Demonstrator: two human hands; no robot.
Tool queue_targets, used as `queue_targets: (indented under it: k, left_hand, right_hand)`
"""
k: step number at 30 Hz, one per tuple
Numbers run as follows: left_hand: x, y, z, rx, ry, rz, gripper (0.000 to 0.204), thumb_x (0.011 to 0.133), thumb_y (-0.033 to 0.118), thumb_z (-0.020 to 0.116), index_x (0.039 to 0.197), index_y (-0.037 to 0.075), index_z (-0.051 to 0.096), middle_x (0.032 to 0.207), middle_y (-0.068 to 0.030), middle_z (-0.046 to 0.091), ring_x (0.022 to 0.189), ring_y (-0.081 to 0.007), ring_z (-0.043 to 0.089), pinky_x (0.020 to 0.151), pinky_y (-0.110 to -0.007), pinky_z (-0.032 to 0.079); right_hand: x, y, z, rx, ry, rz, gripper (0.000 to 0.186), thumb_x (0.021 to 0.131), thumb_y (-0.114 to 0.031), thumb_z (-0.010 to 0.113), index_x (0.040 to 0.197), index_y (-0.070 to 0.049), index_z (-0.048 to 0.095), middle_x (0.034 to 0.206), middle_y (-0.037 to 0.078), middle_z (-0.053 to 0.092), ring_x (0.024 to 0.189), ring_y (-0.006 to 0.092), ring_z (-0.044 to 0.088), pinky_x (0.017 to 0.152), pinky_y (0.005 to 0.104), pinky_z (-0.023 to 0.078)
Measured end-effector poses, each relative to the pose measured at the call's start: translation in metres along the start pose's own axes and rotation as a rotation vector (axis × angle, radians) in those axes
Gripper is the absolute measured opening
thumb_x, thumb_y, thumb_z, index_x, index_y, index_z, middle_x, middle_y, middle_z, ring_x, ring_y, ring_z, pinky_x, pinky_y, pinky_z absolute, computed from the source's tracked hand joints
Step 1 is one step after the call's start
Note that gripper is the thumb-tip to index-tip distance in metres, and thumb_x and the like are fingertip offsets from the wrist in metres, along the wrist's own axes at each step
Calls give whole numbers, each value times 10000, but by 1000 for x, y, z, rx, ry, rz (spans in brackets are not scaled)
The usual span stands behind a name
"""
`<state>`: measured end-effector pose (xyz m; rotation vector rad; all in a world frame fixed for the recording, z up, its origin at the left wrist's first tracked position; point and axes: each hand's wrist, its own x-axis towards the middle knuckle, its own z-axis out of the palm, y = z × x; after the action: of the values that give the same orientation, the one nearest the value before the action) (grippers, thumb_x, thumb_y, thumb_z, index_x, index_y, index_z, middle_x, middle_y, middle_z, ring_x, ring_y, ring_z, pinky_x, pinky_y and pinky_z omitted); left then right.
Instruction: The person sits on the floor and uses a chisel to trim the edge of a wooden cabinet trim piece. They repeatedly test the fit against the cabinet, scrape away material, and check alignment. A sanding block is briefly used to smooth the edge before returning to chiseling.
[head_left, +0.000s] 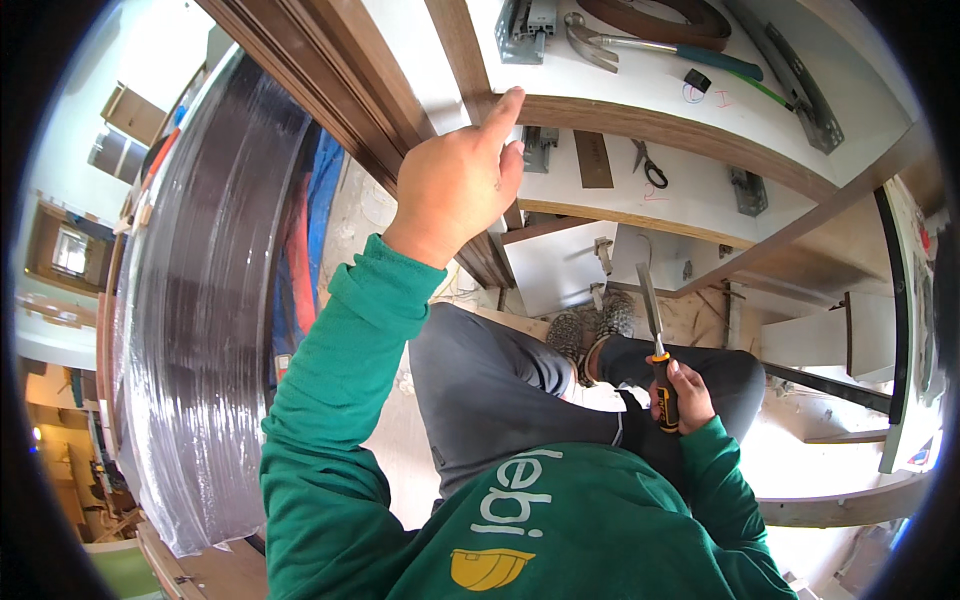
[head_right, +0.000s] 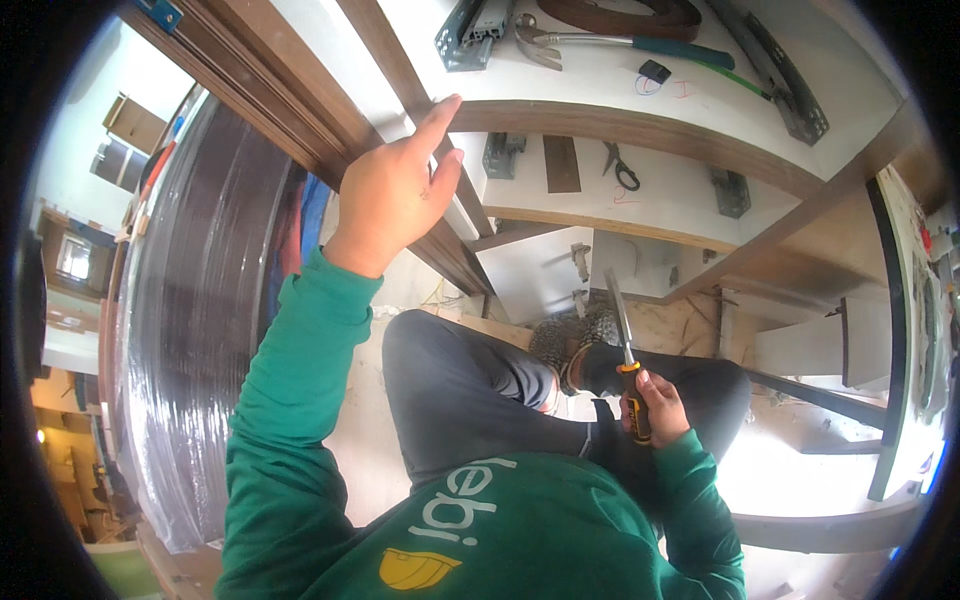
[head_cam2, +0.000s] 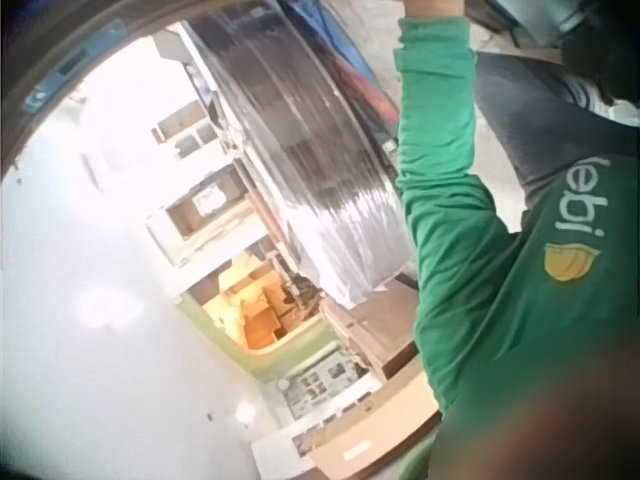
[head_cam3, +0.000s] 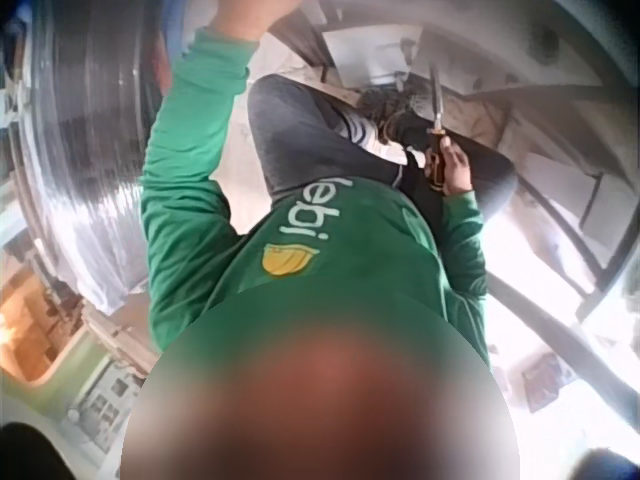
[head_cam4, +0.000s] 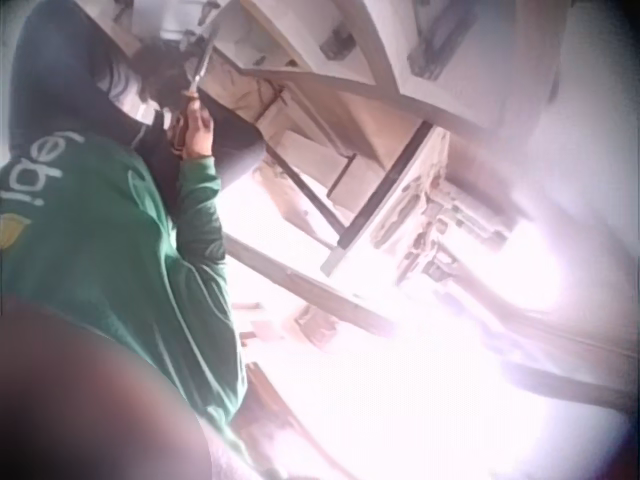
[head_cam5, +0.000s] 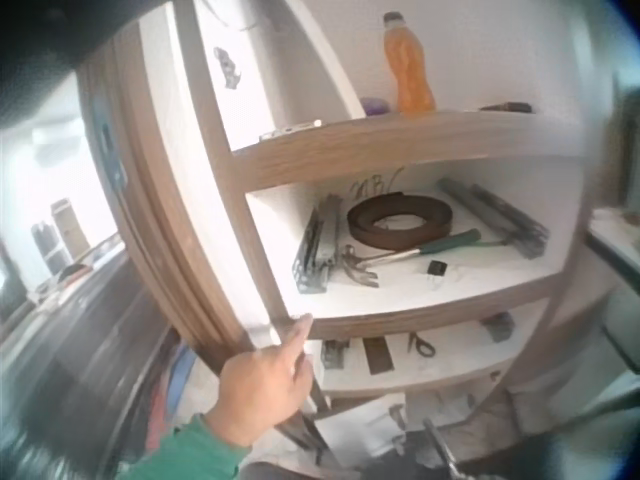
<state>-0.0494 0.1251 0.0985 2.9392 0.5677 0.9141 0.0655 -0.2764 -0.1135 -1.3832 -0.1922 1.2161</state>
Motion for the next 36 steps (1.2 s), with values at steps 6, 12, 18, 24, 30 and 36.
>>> queue_targets:
  k: [6, 12, 18, 24, 30, 36]
  left_hand:
    - [-52, -11, 33, -247, 132, -49, 252, 956, 178, 708, 1204, 147, 738, 791, -117, 675, 660, -332, 668, 595, -435, 522]
    - [-133, -14, 119, -322, -25, -257, 49, 896, 88, 678, 879, 79, 723, 865, -109, 700, 740, -375, 688, 699, -507, 557]
    - [-199, 11, 214, -457, -456, -652, 105, 912, 169, 651, 895, 102, 731, 883, -150, 746, 838, -390, 719, 760, -518, 569]
    - [-181, 22, 218, -847, -505, -546, 239, 1030, 261, 604, 972, 43, 684, 835, -150, 741, 817, -329, 728, 735, -453, 565]
    - [-61, 50, 120, -1655, -46, -389, 416, 1106, 427, 541, 996, 40, 649, 864, -40, 715, 807, -120, 630, 776, -293, 502]
    - [19, 56, 66, -1969, 19, -546, 553, 1086, 534, 499, 1058, -3, 629, 917, -126, 730, 839, -180, 677, 809, -319, 506]
  right_hand:
    - [-24, -55, 22, -158, -28, -91, 634, 1068, -515, 547, 1422, 10, 538, 706, 96, 627, 538, 174, 591, 529, 305, 494]
    - [-38, -180, 56, -560, -27, -422, 397, 1016, -242, 596, 1329, -2, 553, 907, 91, 675, 753, 172, 644, 765, 315, 537]
    - [-34, -280, 113, -901, 49, -500, 580, 1019, -201, 597, 1567, -54, 474, 854, 48, 630, 763, 133, 577, 731, 293, 485]
    - [-9, -332, 151, -1668, -4, -942, 489, 993, -39, 594, 1482, -51, 589, 937, 139, 647, 751, 242, 590, 753, 337, 496]
    - [2, -360, 177, -1927, 53, -845, 530, 958, 95, 564, 1452, -89, 614, 875, 168, 525, 748, 312, 542, 728, 338, 480]
    - [8, -366, 190, -2044, 96, -952, 549, 942, 112, 587, 1433, -128, 642, 860, 161, 512, 710, 312, 523, 671, 335, 453]
